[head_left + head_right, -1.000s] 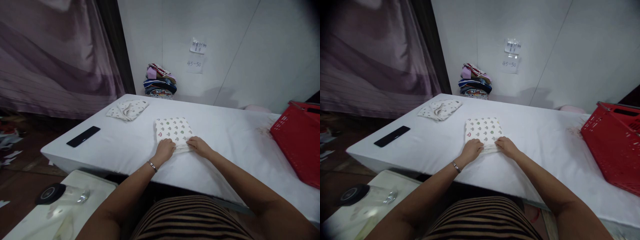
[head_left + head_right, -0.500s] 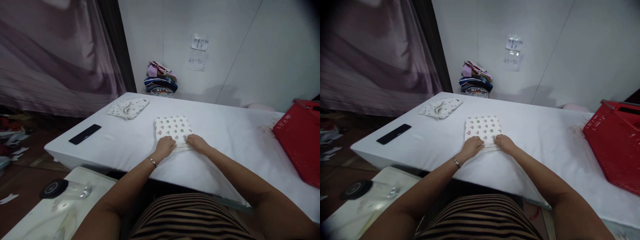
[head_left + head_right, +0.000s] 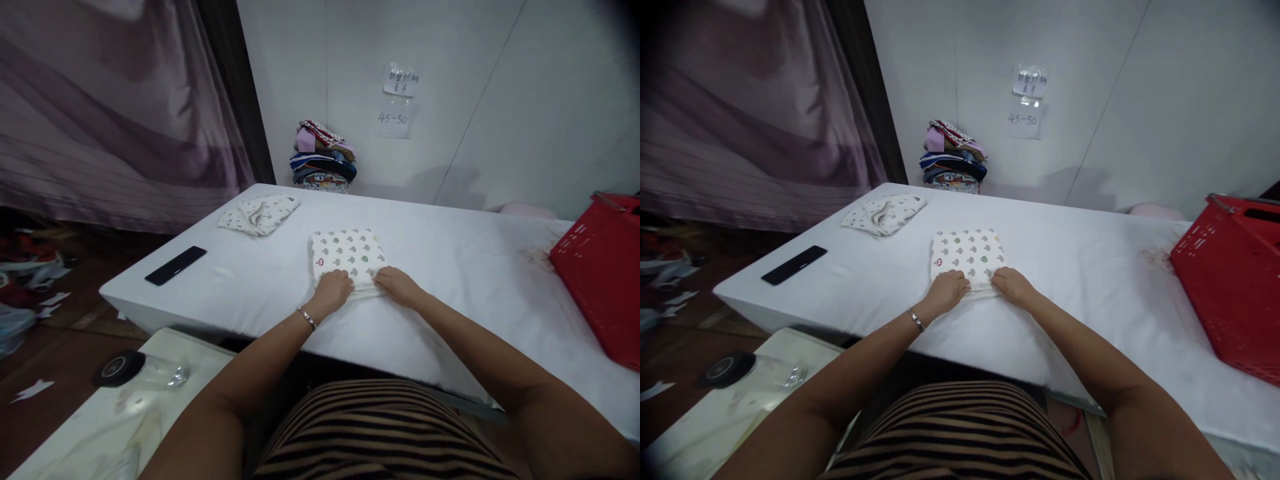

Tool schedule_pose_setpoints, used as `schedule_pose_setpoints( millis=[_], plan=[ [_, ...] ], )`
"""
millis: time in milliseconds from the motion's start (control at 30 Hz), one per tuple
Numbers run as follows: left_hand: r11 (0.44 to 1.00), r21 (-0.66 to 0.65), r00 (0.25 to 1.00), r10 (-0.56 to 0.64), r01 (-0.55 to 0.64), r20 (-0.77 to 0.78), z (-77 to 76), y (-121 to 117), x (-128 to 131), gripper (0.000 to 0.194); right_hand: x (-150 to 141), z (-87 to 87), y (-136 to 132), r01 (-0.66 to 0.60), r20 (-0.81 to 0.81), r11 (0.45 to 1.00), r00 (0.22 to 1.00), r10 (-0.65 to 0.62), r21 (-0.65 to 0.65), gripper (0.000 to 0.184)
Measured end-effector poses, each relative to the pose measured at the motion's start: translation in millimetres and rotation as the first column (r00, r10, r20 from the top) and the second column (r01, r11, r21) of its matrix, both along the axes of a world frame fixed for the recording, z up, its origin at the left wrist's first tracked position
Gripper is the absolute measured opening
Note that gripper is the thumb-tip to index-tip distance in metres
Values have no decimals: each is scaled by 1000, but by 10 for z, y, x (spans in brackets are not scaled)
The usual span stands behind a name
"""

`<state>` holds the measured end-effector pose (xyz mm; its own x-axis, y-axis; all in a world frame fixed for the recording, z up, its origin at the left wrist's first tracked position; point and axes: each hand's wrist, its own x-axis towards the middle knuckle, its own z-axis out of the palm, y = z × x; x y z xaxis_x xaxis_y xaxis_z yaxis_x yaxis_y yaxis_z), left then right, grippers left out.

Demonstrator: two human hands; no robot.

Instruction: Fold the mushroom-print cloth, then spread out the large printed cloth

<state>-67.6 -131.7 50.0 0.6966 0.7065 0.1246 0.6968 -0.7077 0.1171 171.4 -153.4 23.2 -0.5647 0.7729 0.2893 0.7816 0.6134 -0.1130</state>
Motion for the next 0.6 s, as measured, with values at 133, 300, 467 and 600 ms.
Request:
schedule_pose_setpoints(
  millis=[133, 300, 467, 600],
  plan=[
    [998, -44, 998, 41, -38, 55, -4, 3, -6, 27, 5, 66, 2, -27, -21, 999, 999, 26, -44, 24],
    [995, -82, 997, 55, -51, 52, 38, 41, 45, 27, -38, 130, 42, -9, 65, 996, 998, 15, -94, 22],
    [981, -176, 993, 98, -86, 62, 53, 88, 55, 26, -72, 144, 61, 53, 165, 996, 986, -39, -78, 27],
    [987, -141, 995, 79, -71, 56, 19, 89, 46, 23, -41, 102, 39, 56, 126, 998, 991, -53, -17, 27]
  ],
)
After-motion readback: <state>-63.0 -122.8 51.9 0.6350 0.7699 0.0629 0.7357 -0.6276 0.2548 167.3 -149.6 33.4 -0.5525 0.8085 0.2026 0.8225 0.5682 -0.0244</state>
